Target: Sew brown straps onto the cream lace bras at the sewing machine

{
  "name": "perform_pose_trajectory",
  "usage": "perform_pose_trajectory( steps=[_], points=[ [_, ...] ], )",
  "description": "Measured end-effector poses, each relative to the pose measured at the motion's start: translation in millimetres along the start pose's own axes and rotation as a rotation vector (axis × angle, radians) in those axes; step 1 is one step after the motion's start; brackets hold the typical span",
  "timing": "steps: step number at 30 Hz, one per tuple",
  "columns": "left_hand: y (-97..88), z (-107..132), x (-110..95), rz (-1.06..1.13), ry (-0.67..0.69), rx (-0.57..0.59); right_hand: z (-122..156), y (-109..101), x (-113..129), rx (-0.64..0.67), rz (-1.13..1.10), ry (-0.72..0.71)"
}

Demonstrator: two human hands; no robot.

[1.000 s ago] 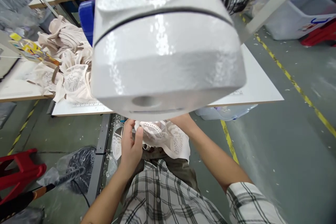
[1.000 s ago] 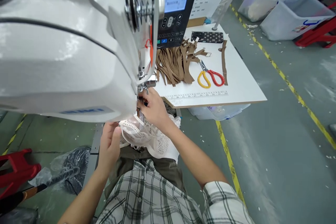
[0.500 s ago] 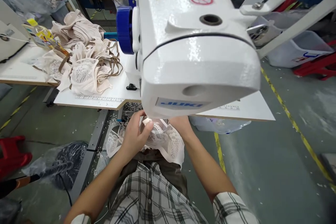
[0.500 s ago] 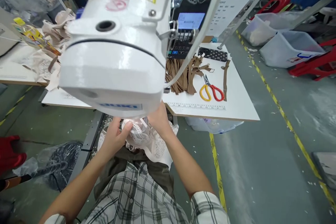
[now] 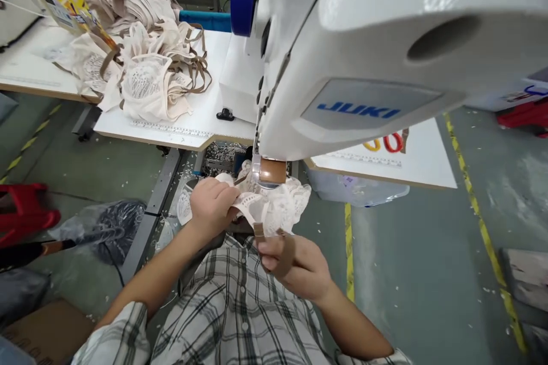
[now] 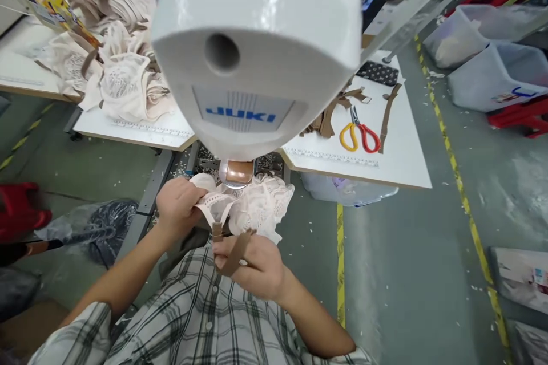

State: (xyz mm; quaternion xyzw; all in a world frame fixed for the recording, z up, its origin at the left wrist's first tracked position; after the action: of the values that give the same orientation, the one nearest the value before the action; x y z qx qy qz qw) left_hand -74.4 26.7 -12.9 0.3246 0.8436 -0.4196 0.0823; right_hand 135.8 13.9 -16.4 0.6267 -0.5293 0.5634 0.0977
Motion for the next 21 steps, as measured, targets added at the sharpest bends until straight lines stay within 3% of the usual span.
perform_pose_trajectory(
  steps=[5, 11, 21],
  points=[
    [5.7, 10.9, -3.0, 0.024, -0.118, -0.048, -2.4, 16.3, 6.5, 0.004, -0.199, -0.087],
    [3.5, 14.8, -7.3, 0.044, -0.145, -0.053, 1.5, 20.9, 5.9, -0.032, -0.087, -0.215],
    [0.9, 16.2, -9.4, 0.037, -0.164, -0.007, -3.0, 16.3, 14.6, -0.117, 0.084, -0.296]
  ],
)
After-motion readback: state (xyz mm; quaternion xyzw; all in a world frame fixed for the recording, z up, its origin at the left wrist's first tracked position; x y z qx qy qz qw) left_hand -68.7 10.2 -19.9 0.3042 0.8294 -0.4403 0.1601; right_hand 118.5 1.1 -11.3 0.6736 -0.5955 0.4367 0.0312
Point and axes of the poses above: each hand's wrist, its own z-axis away from the middle knuckle, its own y-axis out of the palm, x = y × z, the point moved 2 cm from there along -z, towards the middle knuckle, and after that the axes turned 14 degrees about z, right-handed, at the moved point
